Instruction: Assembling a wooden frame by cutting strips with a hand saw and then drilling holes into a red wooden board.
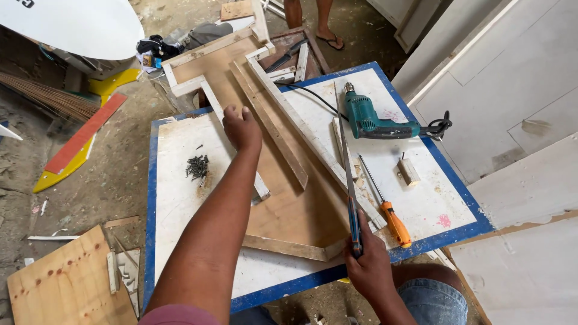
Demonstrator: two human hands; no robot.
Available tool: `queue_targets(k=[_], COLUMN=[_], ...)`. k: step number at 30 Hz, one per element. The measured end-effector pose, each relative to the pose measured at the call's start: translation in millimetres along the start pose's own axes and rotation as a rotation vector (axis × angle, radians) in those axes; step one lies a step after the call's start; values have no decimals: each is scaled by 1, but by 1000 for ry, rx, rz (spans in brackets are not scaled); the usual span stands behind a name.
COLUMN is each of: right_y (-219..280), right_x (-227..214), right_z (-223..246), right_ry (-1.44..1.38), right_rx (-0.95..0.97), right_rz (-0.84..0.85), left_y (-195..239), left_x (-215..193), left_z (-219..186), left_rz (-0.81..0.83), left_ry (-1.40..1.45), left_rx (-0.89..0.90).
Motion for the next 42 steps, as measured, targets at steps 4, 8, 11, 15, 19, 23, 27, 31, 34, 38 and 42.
queue_targets(k=[4, 8, 11, 15, 19, 23, 27, 31, 34, 38, 42], right_y=[0, 2, 1, 4, 2, 5, 0, 0, 3, 8, 13], right_x=[0, 1, 3, 4, 2, 0, -6, -9, -10, -18, -23], right_z=[1, -6, -7, -11, -6, -7, 1, 11, 13, 37, 60], right_ry=[-14, -15, -4, -15, -11, -8, -10, -22, 64, 6, -87], right_rx=[-21, -12, -23, 24, -40, 43, 83, 86, 121, 191, 202], right_rz=[-4, -12, -8, -6, -32, -3, -7, 3, 18, 8, 6], left_y=[8, -30, -11, 60, 96, 92, 108, 132, 136, 154, 202], left_x=[-3, -26, -27, 12, 41, 39, 2, -48, -82, -149, -183], left_z=[2, 41, 18, 7, 23, 30, 36, 67, 97, 131, 120], left_rz=[206, -84, 95, 546, 782, 616, 841, 952, 931, 598, 881], left_ry=[110, 117, -238, -671, -565, -466, -68, 550, 641, 625, 156], left_rx=[-178, -253, -130, 138, 199, 253, -137, -491, -461, -671, -689])
Point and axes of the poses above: each hand's wrist, its own y-axis away from the middle knuckle, its own x-axis out of the palm, z = x × y, the point moved 10 cm from there along -y, towards the middle knuckle, and after that the axes turned 14 degrees about -x, right-handed, at the moved point
